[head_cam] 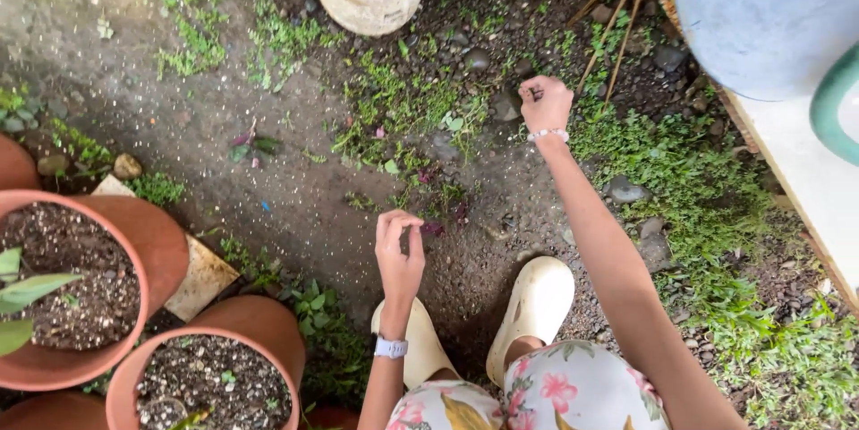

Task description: Hand-weeding a small patch of ground between potted plants in a garden.

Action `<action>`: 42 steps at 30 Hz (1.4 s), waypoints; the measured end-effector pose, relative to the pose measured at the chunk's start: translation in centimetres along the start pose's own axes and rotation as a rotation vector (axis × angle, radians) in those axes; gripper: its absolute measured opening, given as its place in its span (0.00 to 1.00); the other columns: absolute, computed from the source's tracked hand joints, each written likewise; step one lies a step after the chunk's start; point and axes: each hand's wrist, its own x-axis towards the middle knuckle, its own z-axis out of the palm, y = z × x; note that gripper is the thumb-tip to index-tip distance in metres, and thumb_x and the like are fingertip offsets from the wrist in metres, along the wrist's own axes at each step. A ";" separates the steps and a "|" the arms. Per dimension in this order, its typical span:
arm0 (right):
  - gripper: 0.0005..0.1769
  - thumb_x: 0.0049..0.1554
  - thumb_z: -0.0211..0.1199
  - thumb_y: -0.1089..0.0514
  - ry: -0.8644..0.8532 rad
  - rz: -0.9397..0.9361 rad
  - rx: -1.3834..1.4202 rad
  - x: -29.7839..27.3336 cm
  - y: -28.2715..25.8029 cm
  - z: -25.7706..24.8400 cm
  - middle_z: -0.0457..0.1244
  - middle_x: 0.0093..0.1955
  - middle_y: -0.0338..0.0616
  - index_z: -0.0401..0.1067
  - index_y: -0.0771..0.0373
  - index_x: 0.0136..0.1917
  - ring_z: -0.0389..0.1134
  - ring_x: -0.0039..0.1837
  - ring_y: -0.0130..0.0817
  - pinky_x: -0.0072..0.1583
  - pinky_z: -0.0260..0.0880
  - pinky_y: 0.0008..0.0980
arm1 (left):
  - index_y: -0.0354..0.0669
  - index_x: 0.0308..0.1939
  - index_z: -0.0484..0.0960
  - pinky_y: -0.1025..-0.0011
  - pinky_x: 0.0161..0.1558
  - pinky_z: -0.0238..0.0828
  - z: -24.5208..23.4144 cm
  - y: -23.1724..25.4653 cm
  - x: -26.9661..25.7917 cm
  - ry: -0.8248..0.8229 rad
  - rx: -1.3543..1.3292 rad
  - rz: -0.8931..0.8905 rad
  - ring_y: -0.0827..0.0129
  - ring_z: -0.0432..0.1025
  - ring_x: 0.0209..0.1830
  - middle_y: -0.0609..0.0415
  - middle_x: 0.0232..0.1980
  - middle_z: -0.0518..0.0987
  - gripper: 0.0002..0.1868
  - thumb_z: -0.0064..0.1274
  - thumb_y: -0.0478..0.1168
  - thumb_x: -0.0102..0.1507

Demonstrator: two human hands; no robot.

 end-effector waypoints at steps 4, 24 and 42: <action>0.05 0.45 0.63 0.66 -0.053 -0.043 -0.034 -0.3 -2.2 -1.1 0.64 0.30 0.41 0.72 0.56 0.33 0.67 0.36 0.42 0.38 0.68 0.37 | 0.44 0.30 0.70 0.67 0.42 0.63 -0.4 -0.4 -0.1 0.027 0.004 -0.028 0.65 0.67 0.37 0.57 0.36 0.66 0.10 0.41 0.24 0.56; 0.05 0.48 0.63 0.62 -0.011 -0.281 -0.180 3.9 -2.1 0.3 0.59 0.30 0.39 0.70 0.54 0.32 0.65 0.35 0.42 0.40 0.69 0.38 | 0.43 0.29 0.71 0.69 0.43 0.63 -0.6 -1.0 0.2 0.011 -0.002 -0.093 0.65 0.66 0.40 0.57 0.34 0.66 0.09 0.42 0.24 0.56; 0.05 0.47 0.65 0.67 -0.088 -0.184 -0.033 4.6 -6.6 -1.1 0.65 0.35 0.43 0.72 0.61 0.33 0.64 0.37 0.31 0.49 0.69 0.35 | 0.43 0.33 0.71 0.68 0.44 0.63 -0.5 -2.5 0.4 -0.001 -0.031 -0.036 0.66 0.64 0.41 0.53 0.38 0.66 0.06 0.39 0.29 0.58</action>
